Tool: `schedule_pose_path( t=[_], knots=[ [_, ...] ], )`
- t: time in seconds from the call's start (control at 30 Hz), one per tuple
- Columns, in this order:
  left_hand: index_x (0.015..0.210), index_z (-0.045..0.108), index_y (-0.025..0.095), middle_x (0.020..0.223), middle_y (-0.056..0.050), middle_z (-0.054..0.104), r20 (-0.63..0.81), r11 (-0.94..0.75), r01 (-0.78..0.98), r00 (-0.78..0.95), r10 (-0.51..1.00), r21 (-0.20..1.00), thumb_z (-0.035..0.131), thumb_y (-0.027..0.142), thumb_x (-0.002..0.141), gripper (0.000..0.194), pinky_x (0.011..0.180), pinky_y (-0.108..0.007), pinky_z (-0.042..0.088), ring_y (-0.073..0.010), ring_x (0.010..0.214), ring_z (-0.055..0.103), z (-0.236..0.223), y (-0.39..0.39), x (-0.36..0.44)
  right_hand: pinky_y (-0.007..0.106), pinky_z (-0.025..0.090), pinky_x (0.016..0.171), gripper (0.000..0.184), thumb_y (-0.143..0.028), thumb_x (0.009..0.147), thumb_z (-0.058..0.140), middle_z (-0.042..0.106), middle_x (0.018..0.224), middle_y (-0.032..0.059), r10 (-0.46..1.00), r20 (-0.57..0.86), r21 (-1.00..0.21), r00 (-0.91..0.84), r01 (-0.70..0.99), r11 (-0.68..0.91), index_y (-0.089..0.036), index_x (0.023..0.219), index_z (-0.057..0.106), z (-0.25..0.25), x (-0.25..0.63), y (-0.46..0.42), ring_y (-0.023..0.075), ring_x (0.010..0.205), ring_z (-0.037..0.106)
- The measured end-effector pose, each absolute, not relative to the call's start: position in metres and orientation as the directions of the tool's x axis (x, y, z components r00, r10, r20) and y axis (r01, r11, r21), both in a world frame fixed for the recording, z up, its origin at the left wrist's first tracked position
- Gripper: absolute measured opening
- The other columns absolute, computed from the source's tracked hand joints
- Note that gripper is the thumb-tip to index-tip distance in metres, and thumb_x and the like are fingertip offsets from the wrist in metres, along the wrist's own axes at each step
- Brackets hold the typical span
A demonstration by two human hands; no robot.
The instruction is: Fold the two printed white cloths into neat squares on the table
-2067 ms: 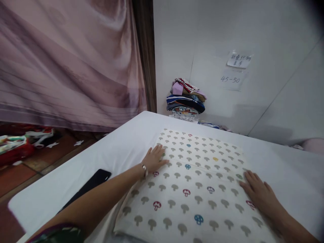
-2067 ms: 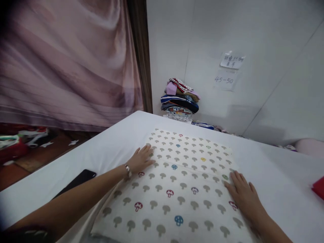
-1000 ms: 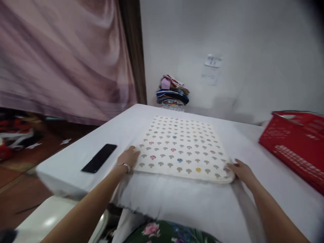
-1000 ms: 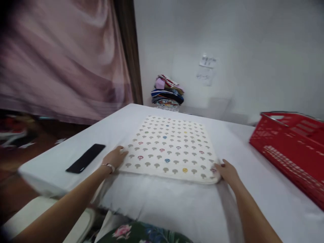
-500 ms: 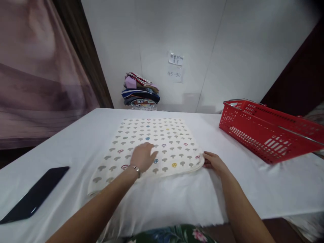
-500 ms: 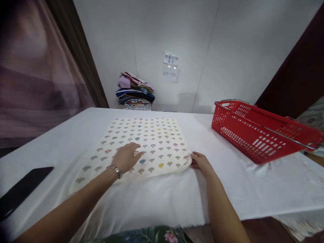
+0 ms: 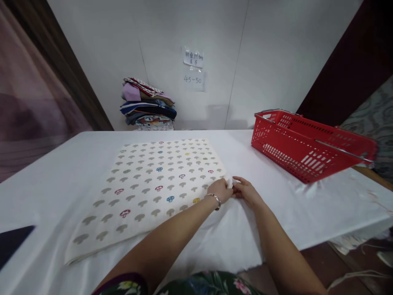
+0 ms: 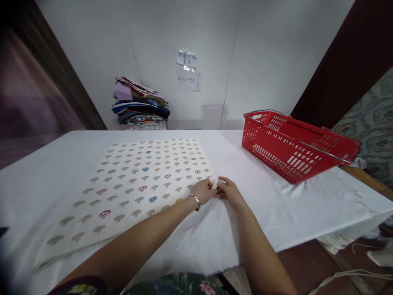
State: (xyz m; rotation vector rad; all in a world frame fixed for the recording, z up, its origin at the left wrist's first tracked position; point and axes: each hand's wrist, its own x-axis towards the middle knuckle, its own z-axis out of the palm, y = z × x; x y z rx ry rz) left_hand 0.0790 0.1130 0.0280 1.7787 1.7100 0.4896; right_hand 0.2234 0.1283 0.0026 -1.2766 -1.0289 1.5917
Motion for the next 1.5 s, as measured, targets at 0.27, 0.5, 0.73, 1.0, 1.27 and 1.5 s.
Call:
schedule_pose_path(
  t=[0.27, 0.5, 0.73, 1.0, 1.27, 1.5],
  knots=[
    [0.075, 0.064, 0.017, 0.071, -0.001, 0.065, -0.207, 0.153, 0.603, 0.020, 0.978, 0.783, 0.053, 0.025, 0.072, 0.015, 0.060, -0.023, 0.041, -0.0144, 0.068, 0.058, 0.010, 0.128, 0.061, 0.023, 0.051, 0.045, 0.026, -0.027, 0.077, 0.060, 0.063, 0.069, 0.0016, 0.928, -0.334, -0.936, -0.164, -0.057, -0.347, -0.018, 0.100, 0.051, 0.004, 0.219, 0.130, 0.0125, 0.054, 0.061],
    [0.071, 0.061, 0.017, 0.060, 0.002, 0.060, -0.211, 0.162, 0.554, 0.025, 0.977, 0.816, 0.053, 0.023, 0.072, 0.010, 0.053, -0.021, 0.039, -0.0115, 0.057, 0.054, 0.012, 0.126, 0.061, 0.019, 0.044, 0.038, 0.010, -0.020, 0.072, 0.058, 0.059, 0.051, -0.0006, 0.907, -0.384, -0.923, -0.173, 0.080, -0.376, -0.016, 0.080, 0.054, 0.004, 0.216, 0.131, 0.0110, 0.043, 0.055],
    [0.073, 0.060, 0.017, 0.073, -0.001, 0.065, -0.108, 0.061, 0.622, 0.038, 0.993, 0.780, 0.053, 0.023, 0.072, 0.009, 0.060, -0.022, 0.039, -0.0142, 0.069, 0.058, 0.021, 0.120, 0.065, 0.016, 0.031, 0.031, 0.010, -0.015, 0.064, 0.053, 0.052, 0.041, -0.0045, 0.920, -0.380, -0.924, -0.098, 0.079, -0.373, -0.017, 0.074, 0.052, 0.009, 0.222, 0.132, 0.0087, 0.033, 0.046],
    [0.084, 0.059, 0.020, 0.086, -0.007, 0.067, -0.035, -0.138, 0.882, 0.172, 0.984, 0.451, 0.045, 0.027, 0.078, 0.017, 0.065, -0.029, 0.042, -0.0218, 0.081, 0.061, 0.037, 0.111, 0.080, 0.016, 0.027, 0.032, 0.029, -0.016, 0.058, 0.054, 0.051, 0.039, -0.0059, 0.950, -0.308, -0.950, -0.056, 0.061, -0.305, -0.018, 0.087, 0.052, 0.008, 0.225, 0.134, 0.0093, 0.033, 0.045],
    [0.097, 0.056, 0.017, 0.094, -0.011, 0.066, -0.046, -0.236, 0.925, 0.261, 0.964, 0.297, 0.041, 0.027, 0.082, 0.023, 0.072, -0.033, 0.045, -0.0242, 0.086, 0.063, 0.043, 0.105, 0.092, 0.016, 0.024, 0.033, 0.034, -0.021, 0.058, 0.052, 0.047, 0.041, -0.0094, 0.975, -0.209, -0.978, -0.079, 0.028, -0.207, -0.019, 0.092, 0.052, 0.007, 0.224, 0.131, 0.0078, 0.034, 0.040],
    [0.102, 0.053, 0.016, 0.097, -0.011, 0.064, -0.028, -0.266, 0.925, 0.284, 0.958, 0.270, 0.040, 0.026, 0.082, 0.026, 0.073, -0.035, 0.047, -0.0245, 0.089, 0.062, 0.041, 0.099, 0.095, 0.019, 0.033, 0.039, 0.037, -0.022, 0.059, 0.055, 0.048, 0.047, -0.0098, 0.972, -0.207, -0.978, -0.112, -0.010, -0.210, -0.018, 0.096, 0.051, 0.007, 0.220, 0.127, 0.0086, 0.039, 0.044]
  ],
)
